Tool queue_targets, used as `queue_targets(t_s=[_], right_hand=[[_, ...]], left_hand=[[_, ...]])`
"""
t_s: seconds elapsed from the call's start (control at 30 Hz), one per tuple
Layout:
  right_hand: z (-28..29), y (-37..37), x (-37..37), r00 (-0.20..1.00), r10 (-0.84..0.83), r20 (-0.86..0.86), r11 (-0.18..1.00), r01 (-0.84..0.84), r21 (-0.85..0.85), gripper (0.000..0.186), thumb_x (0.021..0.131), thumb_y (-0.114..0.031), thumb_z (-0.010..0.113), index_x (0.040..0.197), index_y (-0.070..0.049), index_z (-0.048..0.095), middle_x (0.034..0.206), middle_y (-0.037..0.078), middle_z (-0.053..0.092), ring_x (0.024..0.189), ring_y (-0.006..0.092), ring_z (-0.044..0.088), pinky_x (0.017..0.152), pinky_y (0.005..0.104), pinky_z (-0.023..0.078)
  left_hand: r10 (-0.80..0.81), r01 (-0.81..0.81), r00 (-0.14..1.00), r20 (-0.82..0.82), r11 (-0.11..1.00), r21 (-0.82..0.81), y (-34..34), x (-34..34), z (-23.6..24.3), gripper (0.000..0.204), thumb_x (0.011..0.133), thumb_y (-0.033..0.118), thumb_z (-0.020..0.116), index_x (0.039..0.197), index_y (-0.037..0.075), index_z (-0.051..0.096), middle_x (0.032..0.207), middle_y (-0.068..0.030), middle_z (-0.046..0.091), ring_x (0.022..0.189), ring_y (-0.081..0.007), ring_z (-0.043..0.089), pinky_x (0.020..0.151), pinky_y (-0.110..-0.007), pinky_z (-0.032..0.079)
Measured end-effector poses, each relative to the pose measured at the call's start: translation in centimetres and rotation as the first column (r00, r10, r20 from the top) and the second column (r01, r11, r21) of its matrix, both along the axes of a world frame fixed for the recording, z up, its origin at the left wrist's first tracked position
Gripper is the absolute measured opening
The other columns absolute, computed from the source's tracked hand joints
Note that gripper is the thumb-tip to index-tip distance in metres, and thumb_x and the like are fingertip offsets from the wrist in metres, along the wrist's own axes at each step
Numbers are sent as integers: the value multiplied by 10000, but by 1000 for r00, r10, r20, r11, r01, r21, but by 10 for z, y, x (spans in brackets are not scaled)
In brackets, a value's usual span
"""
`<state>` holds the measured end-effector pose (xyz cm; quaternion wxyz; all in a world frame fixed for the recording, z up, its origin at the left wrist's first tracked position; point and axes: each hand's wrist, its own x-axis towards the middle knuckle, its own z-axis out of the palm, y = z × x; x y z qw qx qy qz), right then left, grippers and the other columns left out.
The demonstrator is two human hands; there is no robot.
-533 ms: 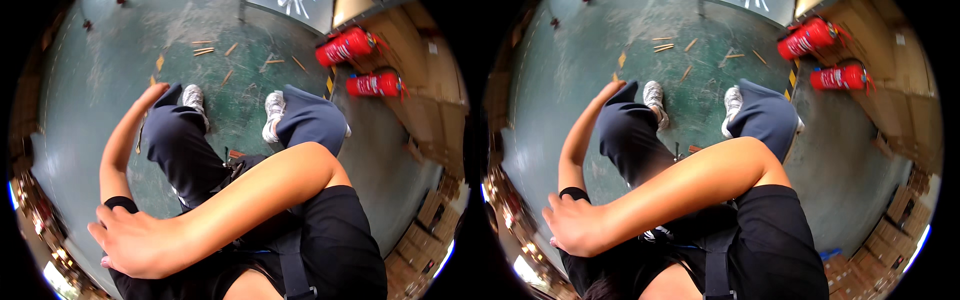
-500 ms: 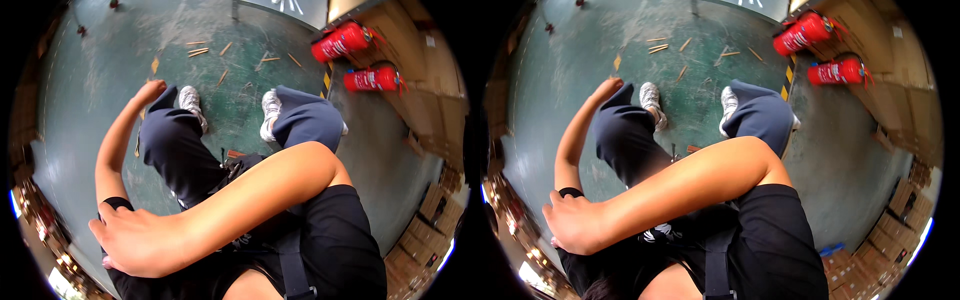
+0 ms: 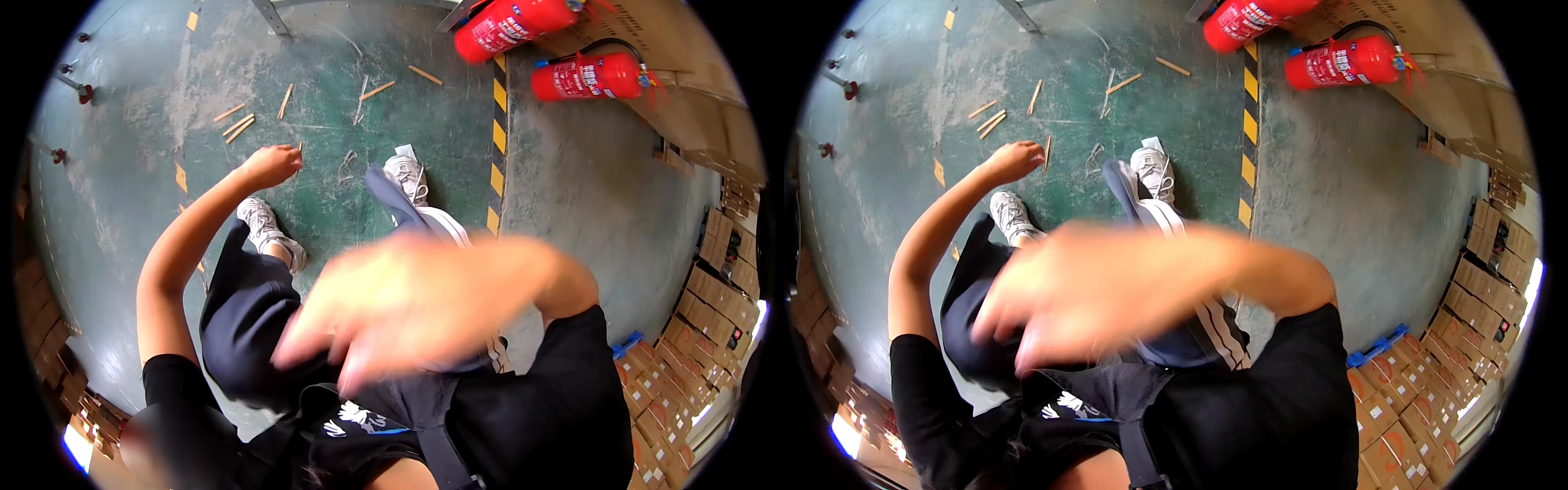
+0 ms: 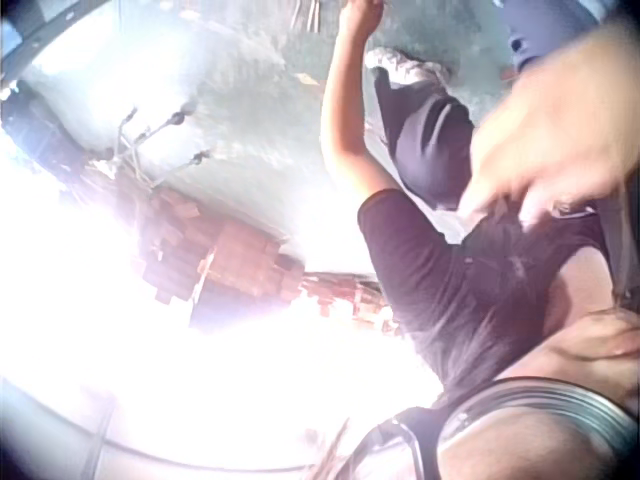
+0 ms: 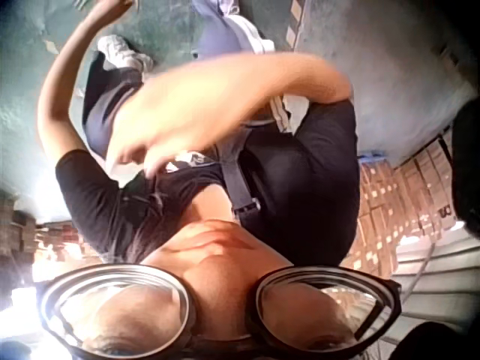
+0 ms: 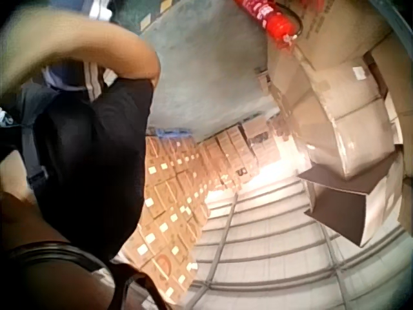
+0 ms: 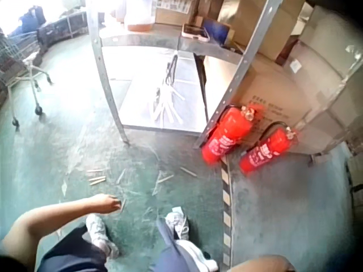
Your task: The person sits on the floor and untangles a bundle of white cables. They separate the cables, straighten them, and gather them into a neat pile. The person then picks up small wooden sticks from the floor and places them on a nearby shelf.
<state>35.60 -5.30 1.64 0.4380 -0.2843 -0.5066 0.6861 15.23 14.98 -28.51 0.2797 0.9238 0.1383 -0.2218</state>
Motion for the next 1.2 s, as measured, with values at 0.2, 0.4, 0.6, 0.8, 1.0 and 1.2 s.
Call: queue_targets(t_s=[0.2,0.4,0.6,0.8,1.0,1.2], right_hand=[[-365,-23,142,303,-230,925,800,600,2,402,772,-215,742,1115,-52,609,1020,121,605,912,184,598,807,317,494],[-475,-16,108,119,86,989,843,520,-136,522,679,-227,815,1116,-118,551,1061,157,588,1033,339,581,880,435,478],[-466,12,103,-36,232,972,961,165,-223,267,706,-216,764,881,-101,599,985,112,601,978,313,597,804,461,491],[-428,67,50,618,-69,783,936,311,-163,173,785,-178,709,844,-70,586,819,50,609,749,164,581,661,308,473],[-377,130,-8,956,114,269,894,19,-447,221,832,-190,701,971,-52,597,863,7,632,758,75,574,615,251,475],[-483,135,157,161,-466,870,768,562,307,281,801,-203,720,1017,-62,610,959,114,633,889,246,608,755,353,494]], left_hand=[[197,-199,979,-57,979,-39,-6,-25,-95,158,887,209,534,909,74,613,903,-163,631,855,-378,617,748,-455,501],[470,-452,882,31,862,-229,-6,-58,-125,151,896,165,551,968,50,617,903,-165,647,832,-336,639,737,-402,507],[809,-736,585,-46,507,-449,-24,-86,-144,252,928,263,574,995,28,636,841,-113,668,762,-185,634,694,-318,490],[876,-687,475,81,426,-589,-37,-54,-116,419,865,259,670,1201,35,559,1121,-92,629,1005,-201,605,864,-331,478],[757,-579,580,-300,124,-806,-42,-24,-108,392,805,250,740,1087,14,602,915,-70,665,858,-131,619,773,-288,484],[927,-692,345,-151,142,-708,-20,-53,-148,205,922,132,570,1091,34,629,821,-26,657,767,-105,610,729,-266,478]])
